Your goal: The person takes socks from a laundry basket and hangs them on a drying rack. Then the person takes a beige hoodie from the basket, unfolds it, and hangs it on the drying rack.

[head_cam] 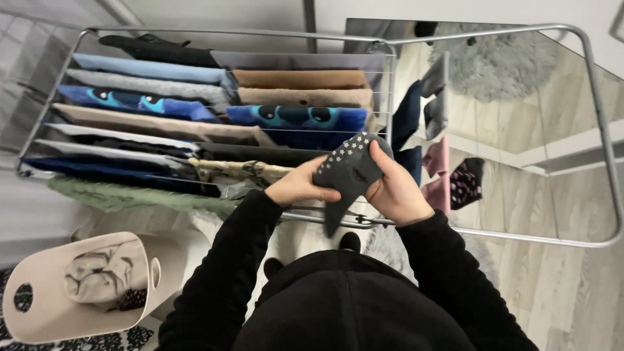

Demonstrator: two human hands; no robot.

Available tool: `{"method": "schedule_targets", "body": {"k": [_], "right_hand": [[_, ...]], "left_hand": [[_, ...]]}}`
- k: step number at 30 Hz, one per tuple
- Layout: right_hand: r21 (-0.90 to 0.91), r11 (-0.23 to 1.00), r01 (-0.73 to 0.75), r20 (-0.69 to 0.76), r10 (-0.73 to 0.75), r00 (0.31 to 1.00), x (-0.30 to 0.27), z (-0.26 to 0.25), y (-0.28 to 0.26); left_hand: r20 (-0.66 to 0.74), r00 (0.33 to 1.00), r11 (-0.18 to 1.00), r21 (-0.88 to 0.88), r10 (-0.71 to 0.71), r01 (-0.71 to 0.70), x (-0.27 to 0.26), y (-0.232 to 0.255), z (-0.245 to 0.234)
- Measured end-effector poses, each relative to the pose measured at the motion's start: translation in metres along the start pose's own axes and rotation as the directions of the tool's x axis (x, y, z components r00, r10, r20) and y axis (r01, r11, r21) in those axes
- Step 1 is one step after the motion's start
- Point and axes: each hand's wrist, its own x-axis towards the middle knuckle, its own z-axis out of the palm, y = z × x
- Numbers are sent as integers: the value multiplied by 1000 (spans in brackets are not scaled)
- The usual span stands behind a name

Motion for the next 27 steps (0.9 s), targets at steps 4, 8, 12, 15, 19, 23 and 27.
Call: {"method": "schedule_targets", "body": {"k": [4,8,12,15,19,23,27], "right_hand": [[8,999,48,-76,-47,996,5,-29,-19],[38,987,159,-160,-151,976,-12,-23,-53],[42,969,244,-249,-226,942,2,-67,-69],[-119,923,367,-249,-385,888,19,-122,-80],[-262,866,426,-263,-488,832,25,-162,-96],[-401,803,441,-342,-578,741,36,-205,-119],[-558,722,410,-371,-659,655,42,-241,-137]], "left_hand": [[141,986,983,-152,-84,106,24,-30,15],[226,959,941,-250,-172,228,38,-13,27],[231,932,902,-271,-278,336,46,24,35],[104,953,861,-410,-284,301,72,-13,33],[16,945,832,-468,-328,297,92,8,43],[-94,932,839,-473,-351,269,137,-6,50],[-172,938,860,-474,-302,189,177,-13,64]]}}
